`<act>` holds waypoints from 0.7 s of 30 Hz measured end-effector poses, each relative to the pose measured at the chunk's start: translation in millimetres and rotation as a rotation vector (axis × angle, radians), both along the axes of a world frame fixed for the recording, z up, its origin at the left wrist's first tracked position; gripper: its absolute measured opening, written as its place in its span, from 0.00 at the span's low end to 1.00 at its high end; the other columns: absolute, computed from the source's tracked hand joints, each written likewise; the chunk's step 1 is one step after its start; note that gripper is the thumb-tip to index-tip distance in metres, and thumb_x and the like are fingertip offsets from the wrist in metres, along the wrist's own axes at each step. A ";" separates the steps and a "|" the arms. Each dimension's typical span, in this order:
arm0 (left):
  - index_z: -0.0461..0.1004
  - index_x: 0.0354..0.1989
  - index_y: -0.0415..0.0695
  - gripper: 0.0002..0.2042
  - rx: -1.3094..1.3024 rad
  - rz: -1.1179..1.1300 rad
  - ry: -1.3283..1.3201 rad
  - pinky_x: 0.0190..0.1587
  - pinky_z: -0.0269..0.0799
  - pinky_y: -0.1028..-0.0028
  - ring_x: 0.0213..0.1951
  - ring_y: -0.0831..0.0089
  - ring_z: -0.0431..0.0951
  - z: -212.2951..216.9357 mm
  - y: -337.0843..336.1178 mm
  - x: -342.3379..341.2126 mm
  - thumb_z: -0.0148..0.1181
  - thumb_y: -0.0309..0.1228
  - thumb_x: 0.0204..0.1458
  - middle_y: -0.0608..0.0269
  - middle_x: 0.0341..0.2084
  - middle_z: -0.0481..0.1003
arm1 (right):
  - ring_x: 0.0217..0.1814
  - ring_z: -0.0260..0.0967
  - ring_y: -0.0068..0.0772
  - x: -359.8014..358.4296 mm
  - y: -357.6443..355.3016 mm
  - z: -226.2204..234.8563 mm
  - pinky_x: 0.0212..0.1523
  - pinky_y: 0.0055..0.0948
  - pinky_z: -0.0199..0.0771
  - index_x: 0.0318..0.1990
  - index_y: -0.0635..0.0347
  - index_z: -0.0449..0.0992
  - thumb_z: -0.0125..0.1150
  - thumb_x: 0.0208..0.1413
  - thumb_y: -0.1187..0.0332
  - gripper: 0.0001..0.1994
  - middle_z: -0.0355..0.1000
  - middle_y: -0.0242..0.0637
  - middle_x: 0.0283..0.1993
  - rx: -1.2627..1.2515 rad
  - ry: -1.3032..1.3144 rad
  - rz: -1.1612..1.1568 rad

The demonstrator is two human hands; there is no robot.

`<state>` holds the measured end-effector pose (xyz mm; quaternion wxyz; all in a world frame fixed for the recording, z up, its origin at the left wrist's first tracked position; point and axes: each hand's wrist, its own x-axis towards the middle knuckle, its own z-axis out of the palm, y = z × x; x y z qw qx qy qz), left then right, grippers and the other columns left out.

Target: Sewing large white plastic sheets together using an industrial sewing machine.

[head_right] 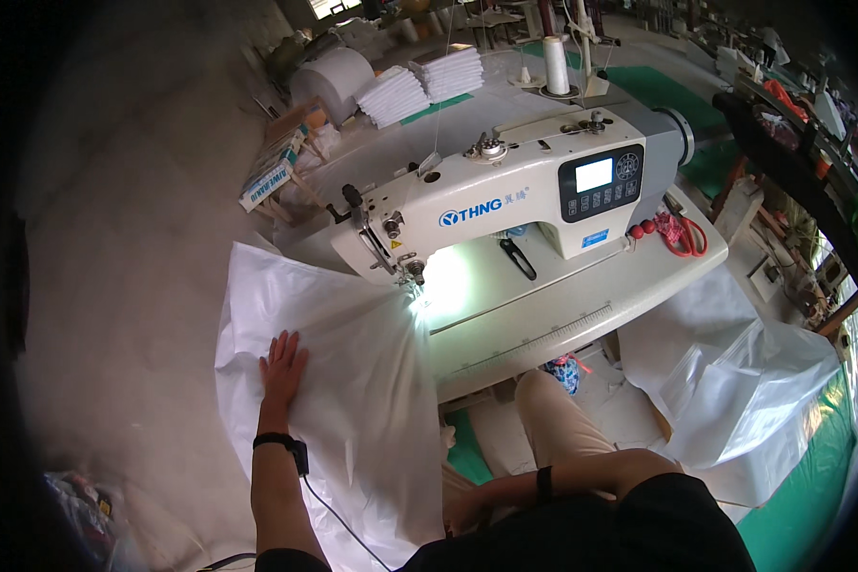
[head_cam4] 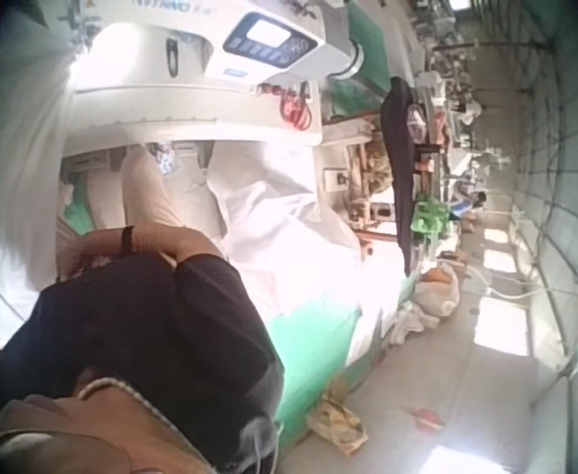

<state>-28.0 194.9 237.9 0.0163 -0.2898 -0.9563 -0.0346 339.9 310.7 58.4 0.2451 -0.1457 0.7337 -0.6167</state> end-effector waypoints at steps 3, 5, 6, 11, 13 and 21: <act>0.62 0.58 0.57 0.23 -0.238 0.047 0.178 0.58 0.51 0.43 0.63 0.63 0.55 8.7 9.0 12.5 0.44 0.48 0.55 0.61 0.63 0.53 | 0.53 0.64 0.33 -6.1 -1.8 27.9 0.50 0.34 0.66 0.57 0.58 0.63 0.52 0.57 0.56 0.24 0.70 0.43 0.48 -0.040 0.002 0.109; 0.65 0.56 0.52 0.22 -0.279 0.141 0.059 0.56 0.55 0.45 0.60 0.61 0.60 30.3 20.8 30.0 0.47 0.46 0.54 0.58 0.60 0.58 | 0.54 0.64 0.33 -10.2 -2.0 47.6 0.50 0.34 0.65 0.57 0.58 0.63 0.53 0.57 0.56 0.24 0.70 0.43 0.48 -0.061 0.003 0.189; 0.67 0.54 0.48 0.22 -0.317 0.230 -0.062 0.55 0.59 0.47 0.57 0.60 0.65 39.0 19.7 45.1 0.49 0.44 0.53 0.54 0.57 0.62 | 0.54 0.63 0.33 -6.0 -7.1 53.8 0.50 0.33 0.65 0.57 0.58 0.63 0.53 0.57 0.56 0.24 0.70 0.43 0.48 -0.073 0.005 0.236; 0.67 0.51 0.41 0.22 0.227 -0.128 -0.019 0.54 0.63 0.56 0.53 0.53 0.67 29.8 43.7 189.7 0.52 0.42 0.52 0.47 0.51 0.68 | 0.56 0.62 0.34 -4.1 3.3 49.6 0.49 0.32 0.67 0.59 0.57 0.62 0.58 0.54 0.56 0.27 0.68 0.38 0.50 -0.324 -0.440 -0.250; 0.64 0.56 0.47 0.24 0.224 -0.027 0.047 0.55 0.57 0.46 0.58 0.55 0.62 12.4 39.1 214.6 0.51 0.45 0.52 0.51 0.56 0.63 | 0.56 0.61 0.34 -6.9 2.3 58.3 0.46 0.31 0.69 0.60 0.56 0.60 0.60 0.53 0.57 0.29 0.67 0.37 0.51 -0.288 -0.587 -0.188; 0.62 0.58 0.55 0.26 0.098 0.151 -0.009 0.52 0.46 0.29 0.63 0.62 0.55 -0.6 6.9 133.5 0.51 0.50 0.51 0.65 0.61 0.57 | 0.58 0.62 0.32 36.1 21.8 151.8 0.54 0.34 0.65 0.58 0.60 0.61 0.57 0.55 0.61 0.25 0.64 0.41 0.56 -0.664 -0.911 -0.104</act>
